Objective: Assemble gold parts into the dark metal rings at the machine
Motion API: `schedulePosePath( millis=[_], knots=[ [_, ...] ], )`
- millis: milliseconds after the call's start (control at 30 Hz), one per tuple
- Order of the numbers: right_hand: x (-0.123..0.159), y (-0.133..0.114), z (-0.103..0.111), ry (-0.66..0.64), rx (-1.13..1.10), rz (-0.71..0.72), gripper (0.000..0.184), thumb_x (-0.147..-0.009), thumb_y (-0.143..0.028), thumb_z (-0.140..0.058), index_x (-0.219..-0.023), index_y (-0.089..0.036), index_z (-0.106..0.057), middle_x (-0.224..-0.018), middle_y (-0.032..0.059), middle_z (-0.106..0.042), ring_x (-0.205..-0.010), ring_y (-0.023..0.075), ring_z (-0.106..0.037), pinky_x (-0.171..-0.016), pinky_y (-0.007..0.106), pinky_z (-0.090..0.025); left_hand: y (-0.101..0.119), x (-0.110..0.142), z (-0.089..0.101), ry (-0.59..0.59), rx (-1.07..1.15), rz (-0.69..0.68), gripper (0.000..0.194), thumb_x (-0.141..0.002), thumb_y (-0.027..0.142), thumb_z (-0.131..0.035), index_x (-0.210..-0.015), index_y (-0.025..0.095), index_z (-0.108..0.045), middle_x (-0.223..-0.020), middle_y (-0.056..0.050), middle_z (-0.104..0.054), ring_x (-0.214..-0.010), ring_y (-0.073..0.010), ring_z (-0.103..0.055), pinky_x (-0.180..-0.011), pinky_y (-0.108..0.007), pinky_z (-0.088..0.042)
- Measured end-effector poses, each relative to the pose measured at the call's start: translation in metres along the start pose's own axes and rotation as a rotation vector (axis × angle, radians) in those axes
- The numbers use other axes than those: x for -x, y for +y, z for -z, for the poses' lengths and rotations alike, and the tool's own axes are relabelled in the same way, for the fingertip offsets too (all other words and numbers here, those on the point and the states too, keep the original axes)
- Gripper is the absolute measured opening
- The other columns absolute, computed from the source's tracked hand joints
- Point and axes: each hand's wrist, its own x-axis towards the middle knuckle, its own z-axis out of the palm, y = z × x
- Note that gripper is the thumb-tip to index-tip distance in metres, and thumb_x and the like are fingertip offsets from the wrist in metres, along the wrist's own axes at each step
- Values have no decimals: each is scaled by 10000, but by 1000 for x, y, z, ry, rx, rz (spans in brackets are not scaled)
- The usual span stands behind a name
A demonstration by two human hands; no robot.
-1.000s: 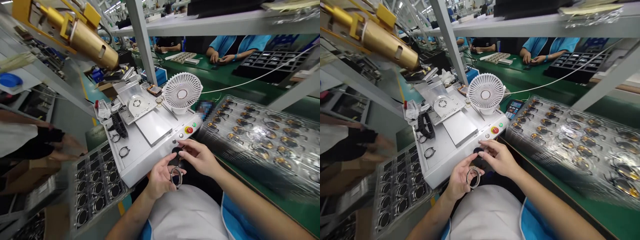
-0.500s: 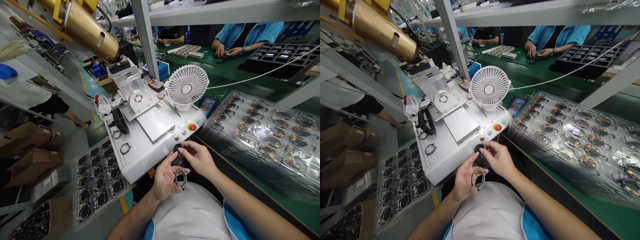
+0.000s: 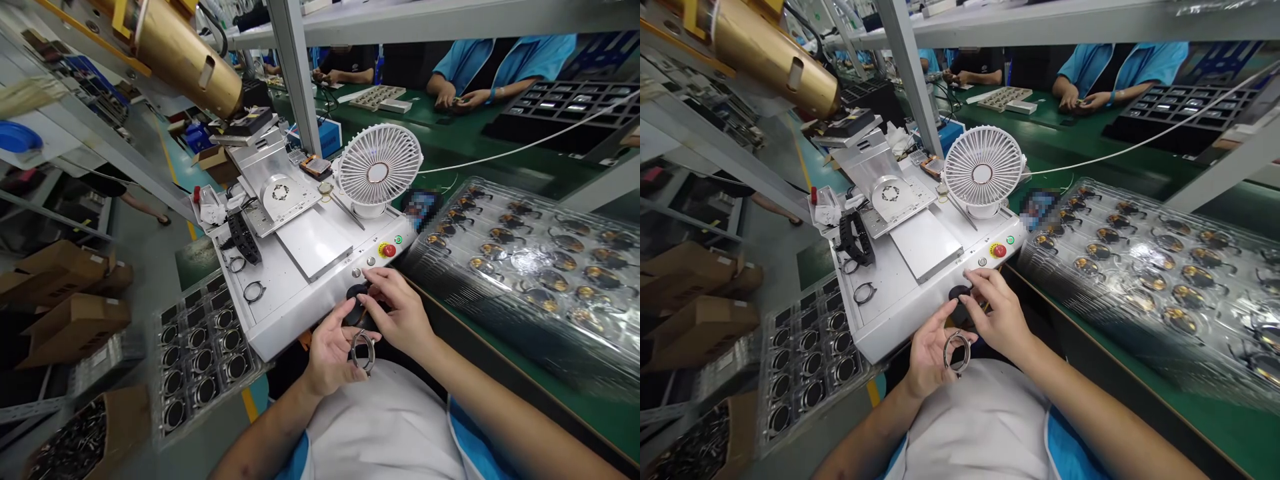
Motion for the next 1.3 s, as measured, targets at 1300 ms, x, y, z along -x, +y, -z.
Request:
schedulePosePath(
  millis=[1300],
  knots=[
    [-109, 32, -16, -8, 116, -534, 267, -789, -353, -753, -943, -217, -583, -668, -30, -642, -650, 180, -614, -659, 303, -443, 14, 6, 27, 112, -25, -156, 911, -712, 493, -955, -1500, 209, -598, -1112, -122, -791, -1032, -252, -776, -945, -322, -607]
  ],
)
